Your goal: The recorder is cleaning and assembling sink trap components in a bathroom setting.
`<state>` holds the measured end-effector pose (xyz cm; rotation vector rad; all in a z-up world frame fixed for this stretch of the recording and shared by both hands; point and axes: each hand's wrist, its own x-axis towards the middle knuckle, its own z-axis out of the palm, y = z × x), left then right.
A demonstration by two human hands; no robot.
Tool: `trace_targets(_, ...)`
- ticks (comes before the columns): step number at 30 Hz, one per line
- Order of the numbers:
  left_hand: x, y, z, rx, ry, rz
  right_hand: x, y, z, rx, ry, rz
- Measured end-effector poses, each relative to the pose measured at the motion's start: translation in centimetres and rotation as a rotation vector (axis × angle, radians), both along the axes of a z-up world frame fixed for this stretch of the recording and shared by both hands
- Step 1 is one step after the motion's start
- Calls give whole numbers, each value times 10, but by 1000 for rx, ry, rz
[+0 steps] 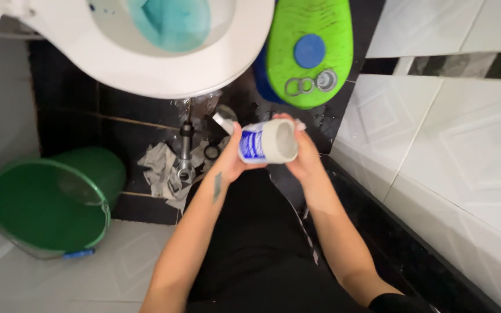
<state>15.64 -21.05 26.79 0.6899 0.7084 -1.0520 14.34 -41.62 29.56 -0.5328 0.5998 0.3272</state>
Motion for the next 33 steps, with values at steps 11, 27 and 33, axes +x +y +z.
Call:
trace_targets(11, 54, -54, -5, 373, -195, 74, 86, -74, -113, -413, -30, -220)
trace_targets(27, -155, 186, -88, 1681, -259, 30, 96, -46, -124, -1334, -223, -271)
trace_targets(33, -196, 212, -219, 1678, -416, -360, -17, 27, -65, -1181, -135, 224)
